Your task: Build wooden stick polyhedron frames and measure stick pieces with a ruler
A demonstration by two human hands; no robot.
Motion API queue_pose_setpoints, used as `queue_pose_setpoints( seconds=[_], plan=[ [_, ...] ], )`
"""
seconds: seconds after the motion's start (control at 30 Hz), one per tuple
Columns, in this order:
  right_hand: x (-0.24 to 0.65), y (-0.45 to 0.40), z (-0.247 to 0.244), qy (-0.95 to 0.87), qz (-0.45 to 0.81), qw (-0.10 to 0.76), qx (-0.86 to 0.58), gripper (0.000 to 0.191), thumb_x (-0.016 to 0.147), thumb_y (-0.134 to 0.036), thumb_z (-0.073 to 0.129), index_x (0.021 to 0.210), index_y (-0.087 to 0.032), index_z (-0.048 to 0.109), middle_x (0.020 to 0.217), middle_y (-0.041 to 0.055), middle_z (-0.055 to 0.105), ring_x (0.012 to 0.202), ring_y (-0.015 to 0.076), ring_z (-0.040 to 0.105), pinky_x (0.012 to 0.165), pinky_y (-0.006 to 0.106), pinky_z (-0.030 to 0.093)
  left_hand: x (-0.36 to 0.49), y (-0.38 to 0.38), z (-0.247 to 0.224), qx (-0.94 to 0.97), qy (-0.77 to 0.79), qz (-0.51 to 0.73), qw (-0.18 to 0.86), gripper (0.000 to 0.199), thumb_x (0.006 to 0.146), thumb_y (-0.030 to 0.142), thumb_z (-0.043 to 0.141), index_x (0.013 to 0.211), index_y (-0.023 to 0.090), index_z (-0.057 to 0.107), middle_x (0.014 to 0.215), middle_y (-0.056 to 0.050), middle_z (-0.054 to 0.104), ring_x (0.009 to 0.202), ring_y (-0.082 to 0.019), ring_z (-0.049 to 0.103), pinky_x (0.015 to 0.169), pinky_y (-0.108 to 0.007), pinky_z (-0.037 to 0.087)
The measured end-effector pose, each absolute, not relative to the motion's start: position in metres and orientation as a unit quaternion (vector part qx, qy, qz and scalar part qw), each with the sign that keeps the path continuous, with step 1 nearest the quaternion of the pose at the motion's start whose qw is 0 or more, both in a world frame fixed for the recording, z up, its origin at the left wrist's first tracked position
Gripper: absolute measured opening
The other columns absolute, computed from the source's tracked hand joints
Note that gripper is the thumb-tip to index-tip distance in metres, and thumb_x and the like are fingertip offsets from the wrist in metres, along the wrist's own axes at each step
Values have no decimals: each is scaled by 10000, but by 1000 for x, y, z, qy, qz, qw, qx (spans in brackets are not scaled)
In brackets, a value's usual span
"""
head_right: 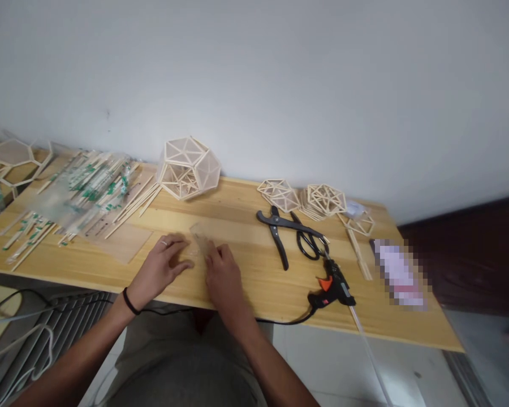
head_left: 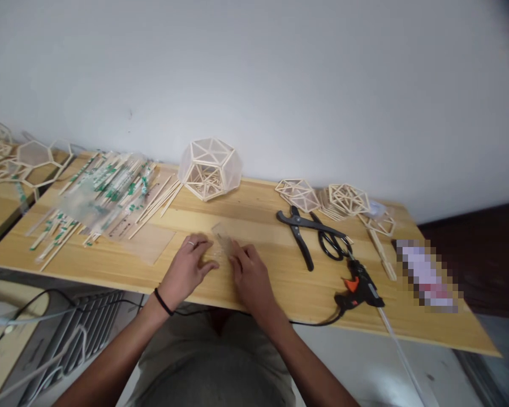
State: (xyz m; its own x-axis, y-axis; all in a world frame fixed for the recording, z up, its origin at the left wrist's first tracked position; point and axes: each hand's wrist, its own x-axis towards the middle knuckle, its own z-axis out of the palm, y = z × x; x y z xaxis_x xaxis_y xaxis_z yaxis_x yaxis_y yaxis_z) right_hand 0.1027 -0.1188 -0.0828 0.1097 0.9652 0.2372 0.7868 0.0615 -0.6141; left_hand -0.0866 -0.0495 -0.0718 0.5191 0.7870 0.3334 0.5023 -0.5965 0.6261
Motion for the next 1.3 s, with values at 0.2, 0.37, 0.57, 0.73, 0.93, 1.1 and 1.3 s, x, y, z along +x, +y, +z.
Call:
queue_pose_setpoints(
  seconds=[0.2,0.37,0.57,0.73,0.93,1.1,1.3],
  plan=[
    [98,-120,-82,-641,145,336,-675,431,1000,-140,468,1390,-148,650,1002,127,649,875,259,633,799,398,564,-76,-54,-69,851,363,296,235,399,830,197,856,1203,189,715,1183,-123,729,1141,-299,661,1011,-491,586],
    [98,-119,-79,-631,160,350,-673,466,957,-106,468,1372,-163,671,988,123,675,869,253,652,806,385,568,-67,-59,-67,861,350,291,227,254,893,192,786,1146,218,769,1155,-117,751,1097,-294,669,959,-490,605],
    [121,-115,-75,-612,172,367,-679,431,943,-135,501,1315,-167,716,1004,123,702,895,253,669,861,401,570,-68,-61,-64,877,314,284,227,270,980,81,582,1010,227,808,1113,-97,787,999,-245,703,898,-439,628],
    [145,-116,-74,-590,180,382,-688,410,939,-193,540,1301,-165,729,958,101,701,825,241,666,833,396,571,-73,-56,-61,886,293,277,227,382,931,-23,489,1000,197,793,1006,-87,795,961,-226,720,872,-386,632],
    [149,-120,-76,-579,190,397,-686,390,949,-236,558,1286,-152,736,934,91,710,804,234,669,812,387,573,-68,-48,-53,899,279,250,226,277,936,37,558,870,202,770,915,-86,784,867,-228,729,846,-377,625],
    [146,-122,-77,-566,188,409,-691,370,980,-279,556,1283,-166,734,961,95,723,834,238,676,813,392,574,-70,-24,-44,877,309,289,228,250,894,43,637,789,231,765,895,-44,808,855,-200,759,800,-322,629],
    [145,-123,-80,-560,188,420,-689,371,992,-296,549,1291,-172,732,1028,118,742,923,255,699,855,406,578,-79,35,-27,784,424,427,151,173,951,159,620,954,213,784,1029,-66,821,996,-229,765,967,-411,603]
  ],
)
